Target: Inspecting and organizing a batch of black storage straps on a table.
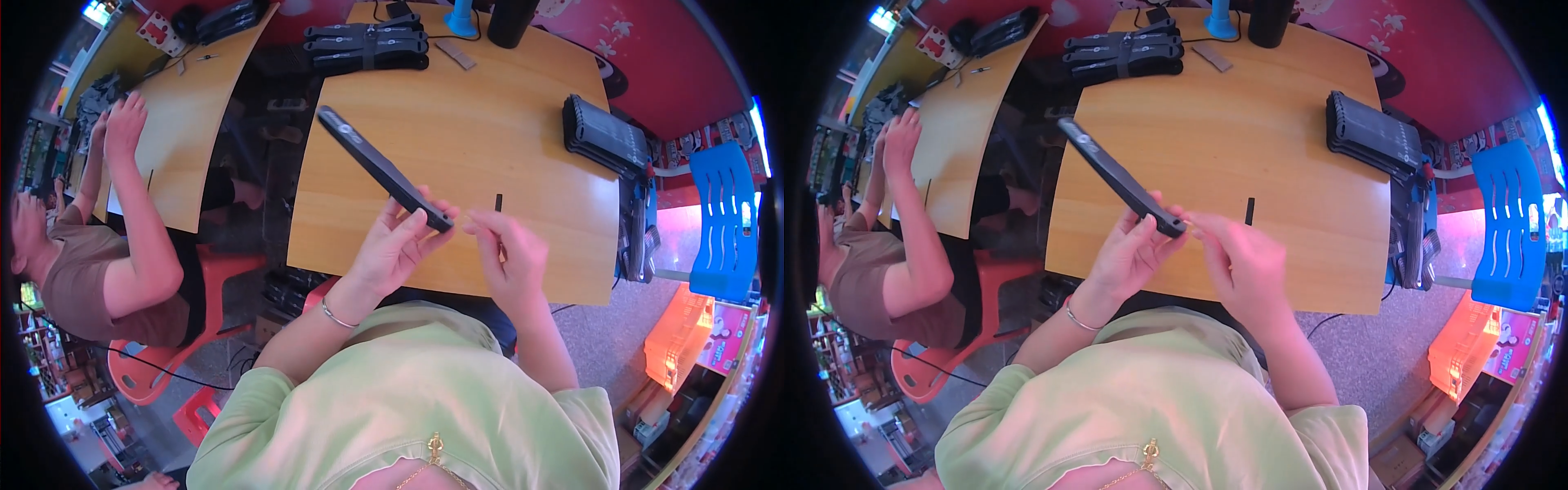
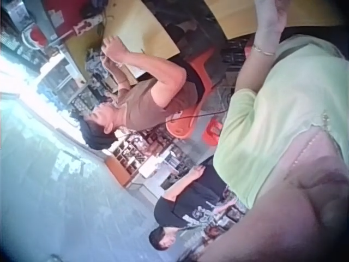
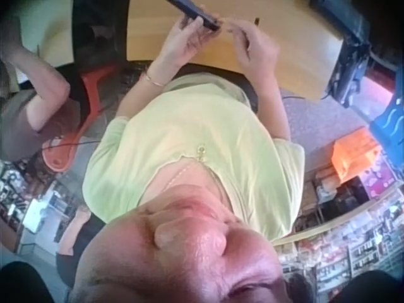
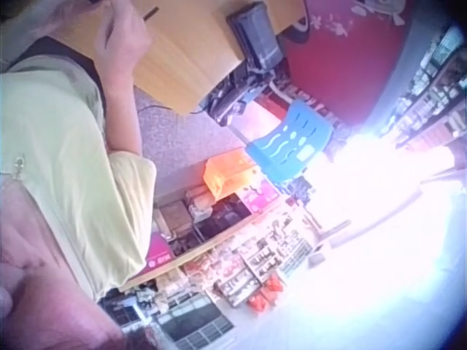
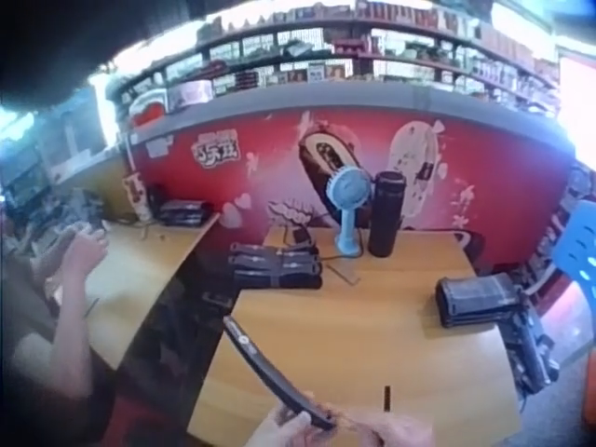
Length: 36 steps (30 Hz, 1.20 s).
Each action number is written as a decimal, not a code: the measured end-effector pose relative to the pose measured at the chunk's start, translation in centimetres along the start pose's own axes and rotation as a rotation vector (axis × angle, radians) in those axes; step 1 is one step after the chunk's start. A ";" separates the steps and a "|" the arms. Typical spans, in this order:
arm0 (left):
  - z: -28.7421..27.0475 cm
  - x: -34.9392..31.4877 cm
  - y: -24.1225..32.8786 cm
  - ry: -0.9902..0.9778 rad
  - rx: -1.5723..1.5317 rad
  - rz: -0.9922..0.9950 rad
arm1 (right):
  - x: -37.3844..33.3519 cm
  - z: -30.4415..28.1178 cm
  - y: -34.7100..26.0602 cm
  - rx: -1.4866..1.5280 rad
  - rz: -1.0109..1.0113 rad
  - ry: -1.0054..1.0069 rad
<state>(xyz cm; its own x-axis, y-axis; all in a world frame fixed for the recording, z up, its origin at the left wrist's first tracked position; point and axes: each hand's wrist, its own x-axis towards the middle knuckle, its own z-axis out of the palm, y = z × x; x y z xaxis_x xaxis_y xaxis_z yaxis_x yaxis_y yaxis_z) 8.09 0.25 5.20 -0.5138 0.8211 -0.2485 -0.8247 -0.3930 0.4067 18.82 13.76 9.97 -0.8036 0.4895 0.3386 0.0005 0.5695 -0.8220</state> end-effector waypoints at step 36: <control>1.3 1.3 -0.6 -0.025 0.364 0.312 | 0.1 1.7 0.6 0.465 0.435 -0.010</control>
<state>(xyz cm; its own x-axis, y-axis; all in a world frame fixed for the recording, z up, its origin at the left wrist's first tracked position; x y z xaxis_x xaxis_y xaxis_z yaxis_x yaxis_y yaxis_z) 8.23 2.09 5.73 -0.7140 0.6985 -0.0467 -0.4936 -0.4551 0.7411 17.75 13.04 8.79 -0.7935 0.6041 -0.0739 0.0715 -0.0280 -0.9970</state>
